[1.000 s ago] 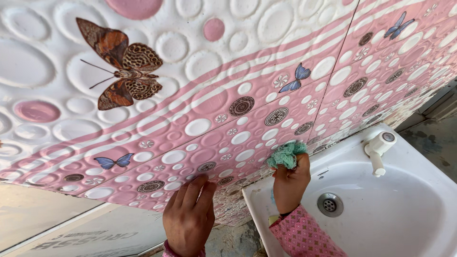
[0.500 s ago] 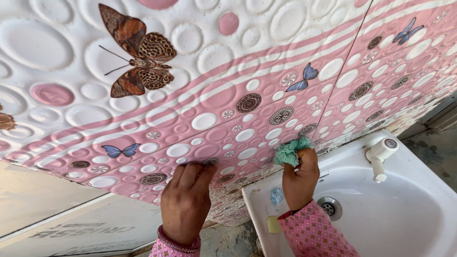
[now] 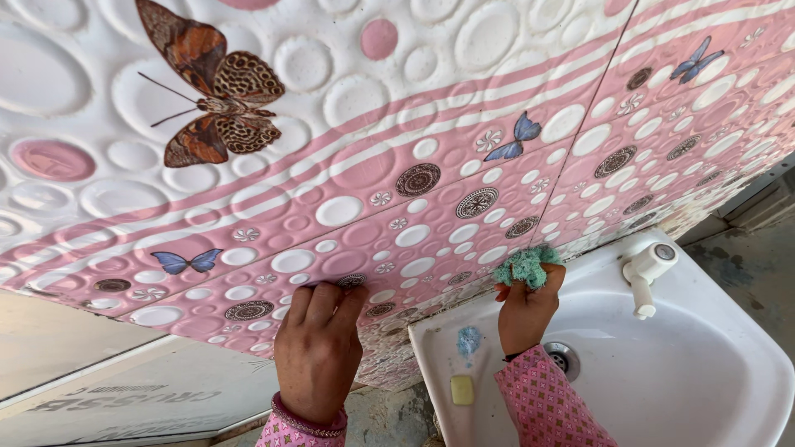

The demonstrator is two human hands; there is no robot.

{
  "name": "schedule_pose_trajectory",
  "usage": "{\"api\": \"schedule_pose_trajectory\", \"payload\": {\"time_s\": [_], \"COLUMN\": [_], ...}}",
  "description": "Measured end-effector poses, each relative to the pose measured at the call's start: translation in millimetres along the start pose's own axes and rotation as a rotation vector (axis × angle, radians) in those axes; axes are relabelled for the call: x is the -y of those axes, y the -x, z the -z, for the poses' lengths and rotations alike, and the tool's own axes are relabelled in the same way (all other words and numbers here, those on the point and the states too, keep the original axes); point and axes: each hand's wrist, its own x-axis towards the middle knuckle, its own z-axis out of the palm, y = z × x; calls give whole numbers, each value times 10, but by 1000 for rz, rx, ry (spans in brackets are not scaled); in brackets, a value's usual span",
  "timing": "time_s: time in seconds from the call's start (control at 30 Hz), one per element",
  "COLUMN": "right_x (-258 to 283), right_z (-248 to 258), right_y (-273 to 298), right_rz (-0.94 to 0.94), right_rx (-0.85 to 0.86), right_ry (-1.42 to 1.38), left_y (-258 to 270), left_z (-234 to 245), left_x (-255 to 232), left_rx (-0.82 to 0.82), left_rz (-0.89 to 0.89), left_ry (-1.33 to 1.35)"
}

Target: The person wipes a decorative tiled wall and a white porcelain sink using a green sponge.

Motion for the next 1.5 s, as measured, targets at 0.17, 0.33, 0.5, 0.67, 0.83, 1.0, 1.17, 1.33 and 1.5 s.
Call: {"api": "schedule_pose_trajectory", "payload": {"time_s": [0.17, 0.33, 0.5, 0.67, 0.83, 1.0, 1.17, 1.33, 1.5], "right_x": [15, -267, -617, 124, -276, -488, 389, 59, 45], "right_z": [148, 107, 195, 591, 407, 128, 137, -84, -31], "right_y": [-407, -467, 63, -988, -686, 123, -577, -320, -94], "right_rz": [-165, -216, -300, -226, -128, -210, -41, 134, -85], "right_rx": [-170, -334, -126, -215, -299, -132, -142, -174, -204], "right_ry": [-208, -231, -140, -162, -170, -23, -216, -266, -121], "left_y": [28, 187, 294, 188, 124, 233, 213, 229, 319], "left_z": [21, -369, -1167, -1507, -1374, -1232, -1033, -843, -731], "left_x": [-70, -391, -795, -936, -1032, -860, -712, -661, -794], "left_rx": [-31, 138, 408, 598, 572, 530, 530, 518, 568], "left_rz": [42, -157, -320, -314, -203, -64, -28, -1, -48], "left_ry": [62, 268, 432, 428, 548, 593, 568, 590, 615]}}
